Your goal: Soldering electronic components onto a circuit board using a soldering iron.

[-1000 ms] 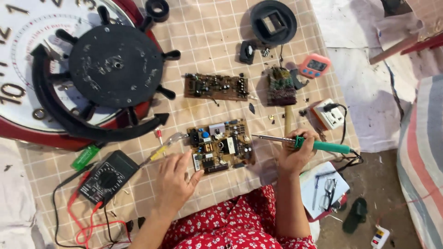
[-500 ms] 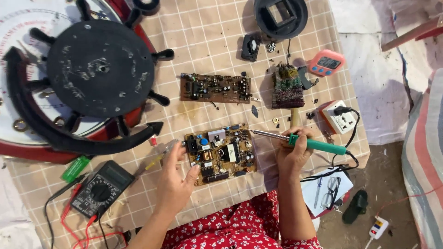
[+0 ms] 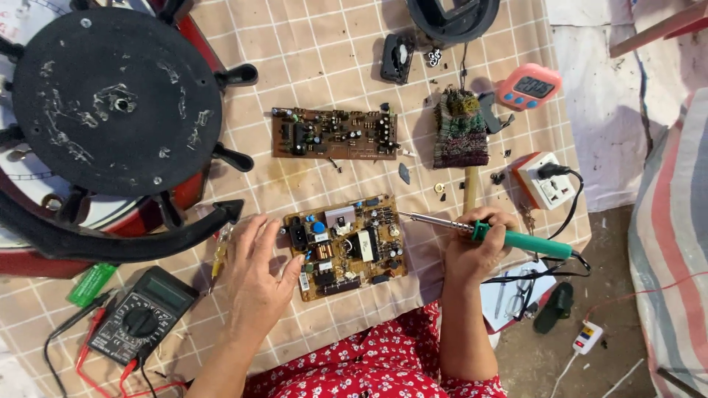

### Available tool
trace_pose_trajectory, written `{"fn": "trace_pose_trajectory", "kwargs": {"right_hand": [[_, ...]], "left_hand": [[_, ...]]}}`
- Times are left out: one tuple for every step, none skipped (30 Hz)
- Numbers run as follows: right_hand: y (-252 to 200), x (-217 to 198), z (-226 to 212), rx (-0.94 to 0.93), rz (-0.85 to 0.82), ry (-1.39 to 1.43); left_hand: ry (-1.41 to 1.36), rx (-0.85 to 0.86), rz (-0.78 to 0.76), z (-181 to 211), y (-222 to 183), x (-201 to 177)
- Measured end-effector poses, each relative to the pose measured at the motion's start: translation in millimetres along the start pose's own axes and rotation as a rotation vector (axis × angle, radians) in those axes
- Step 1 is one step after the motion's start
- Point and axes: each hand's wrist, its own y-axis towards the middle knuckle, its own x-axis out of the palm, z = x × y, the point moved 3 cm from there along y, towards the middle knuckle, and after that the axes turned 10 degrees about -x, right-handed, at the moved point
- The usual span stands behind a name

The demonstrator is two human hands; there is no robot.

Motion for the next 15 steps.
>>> {"fn": "trace_pose_trajectory", "kwargs": {"right_hand": [[0.4, 0.6, -0.8, -0.003, -0.002, -0.003], [0.3, 1.5, -0.6, 0.004, -0.008, -0.002], [0.1, 2.4, -0.3, 0.010, -0.013, 0.000], [-0.3, 2.9, 0.5, 0.012, -0.014, -0.002], [-0.5, 3.7, 1.1, 0.001, -0.029, -0.013], [-0.7, 4.2, 1.4, -0.009, -0.043, -0.025], [-0.9, 4.1, 1.3, -0.007, -0.042, -0.028], [-0.7, 4.7, 1.1, -0.018, -0.054, -0.041], [-0.5, 5.4, 0.8, -0.029, -0.067, -0.053], [-0.3, 5.3, 1.6, -0.028, -0.066, -0.054], [-0.1, 5.4, 1.5, -0.059, -0.077, -0.088], [-0.1, 5.3, 1.5, -0.089, -0.088, -0.122], [-1.1, 7.2, -0.4, -0.087, -0.088, -0.123], [-2.2, 10.1, -1.9, -0.073, -0.120, -0.135], [-3.4, 12.9, -3.4, -0.060, -0.152, -0.146]], "left_hand": [[-0.005, 0.000, -0.001, -3.1, 1.1, 4.4], [0.081, 0.051, 0.021, -5.0, 1.8, 8.3], [0.166, 0.101, 0.043, -7.0, 2.5, 12.5], [0.166, 0.100, 0.041, -4.9, 3.9, 9.1], [0.155, 0.150, 0.080, -1.3, 5.0, 4.9], [0.144, 0.201, 0.118, 2.7, 5.9, 0.6], [0.144, 0.199, 0.114, -0.9, 5.6, 3.7], [0.170, 0.207, 0.120, -4.1, 5.7, 6.7], [0.195, 0.215, 0.126, -7.4, 5.7, 9.6], [0.195, 0.214, 0.124, -6.5, 6.5, 8.1], [0.167, 0.217, 0.118, -5.6, 7.3, 6.5], [0.138, 0.219, 0.112, -4.9, 7.7, 5.0], [0.138, 0.217, 0.110, -5.1, 8.1, 6.5], [0.136, 0.209, 0.137, -5.4, 8.3, 7.1], [0.134, 0.201, 0.164, -5.8, 8.5, 7.7]]}}
